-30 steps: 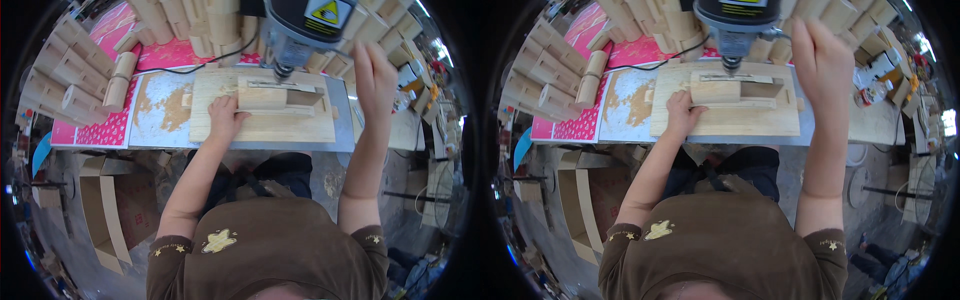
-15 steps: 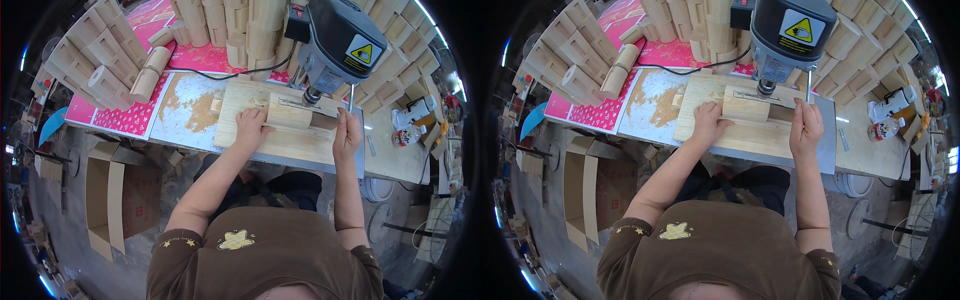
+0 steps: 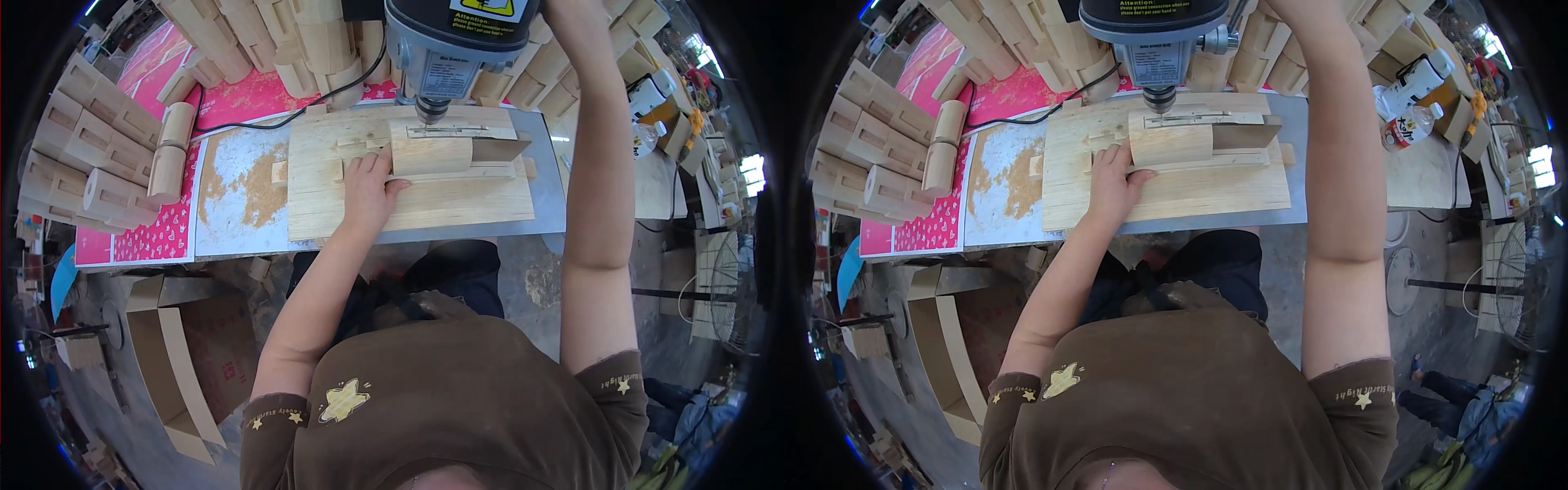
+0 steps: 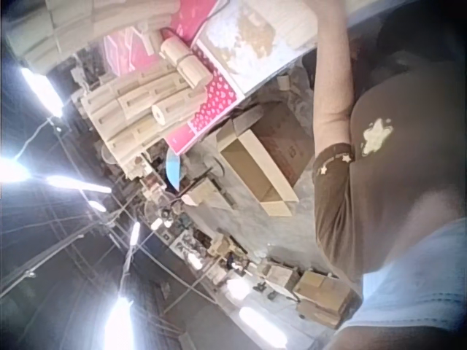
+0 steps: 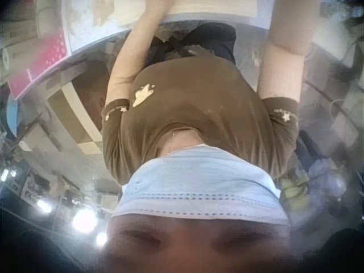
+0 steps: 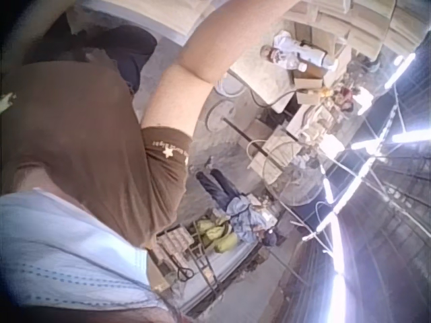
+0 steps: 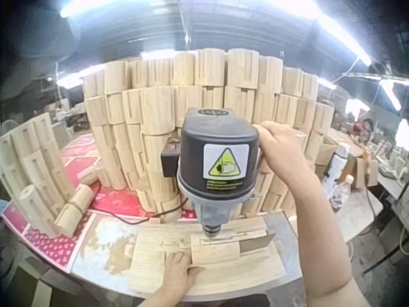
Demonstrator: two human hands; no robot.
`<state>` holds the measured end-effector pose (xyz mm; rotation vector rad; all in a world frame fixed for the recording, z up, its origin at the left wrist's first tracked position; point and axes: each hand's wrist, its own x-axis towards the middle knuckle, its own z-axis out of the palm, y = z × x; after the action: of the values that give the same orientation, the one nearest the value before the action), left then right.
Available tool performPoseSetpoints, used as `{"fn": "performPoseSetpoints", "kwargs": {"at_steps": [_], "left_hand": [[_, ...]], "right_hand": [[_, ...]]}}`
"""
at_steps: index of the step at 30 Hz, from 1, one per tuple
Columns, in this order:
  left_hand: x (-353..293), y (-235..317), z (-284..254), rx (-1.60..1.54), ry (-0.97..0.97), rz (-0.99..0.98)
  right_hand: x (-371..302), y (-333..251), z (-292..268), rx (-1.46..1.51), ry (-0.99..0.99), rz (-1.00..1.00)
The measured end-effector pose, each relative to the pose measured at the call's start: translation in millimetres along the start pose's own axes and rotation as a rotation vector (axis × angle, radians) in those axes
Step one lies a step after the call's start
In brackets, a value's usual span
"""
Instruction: Drilling holes into cylindrical wooden blocks using a mini bench drill press.
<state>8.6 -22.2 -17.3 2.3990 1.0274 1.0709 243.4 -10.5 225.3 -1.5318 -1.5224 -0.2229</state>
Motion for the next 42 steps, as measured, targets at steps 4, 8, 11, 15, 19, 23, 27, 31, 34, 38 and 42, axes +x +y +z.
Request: {"fn": "performPoseSetpoints", "kwargs": {"at_steps": [4,8,11,15,19,23,27,31,34,38,42], "left_hand": [[-1,-9,-9,0.02,0.016,-0.026],[5,-17,-14,-0.004,0.007,-0.059],[8,-19,-14,0.018,0.04,-0.032],[5,-10,-1,-0.037,0.008,-0.02],[-14,-8,-3,0.006,0.012,-0.07],[-13,1,-3,0.028,0.119,0.035],[-12,2,-5,-0.122,0.015,-0.175],[5,-16,8,-0.18,-0.039,-0.249],[9,-20,6,-0.257,-0.008,-0.224],[9,-27,-7,-0.324,-0.021,-0.279],[15,-25,-10,-0.364,-0.02,-0.224]], "right_hand": [[-52,-21,-10,0.04,0.005,0.012],[-109,-39,4,0.151,0.047,0.075],[-148,-11,40,0.109,0.222,-0.157],[-182,32,77,0.104,0.336,-0.233],[-187,20,71,0.149,0.348,-0.274],[-158,0,24,0.076,0.322,-0.247],[-66,-36,-9,-0.038,0.243,-0.047],[17,6,13,-0.401,0.079,0.023],[32,53,14,-0.21,0.112,-0.13],[-37,38,62,0.118,0.347,-0.089],[-150,73,42,-0.052,-0.44,-0.08]]}}
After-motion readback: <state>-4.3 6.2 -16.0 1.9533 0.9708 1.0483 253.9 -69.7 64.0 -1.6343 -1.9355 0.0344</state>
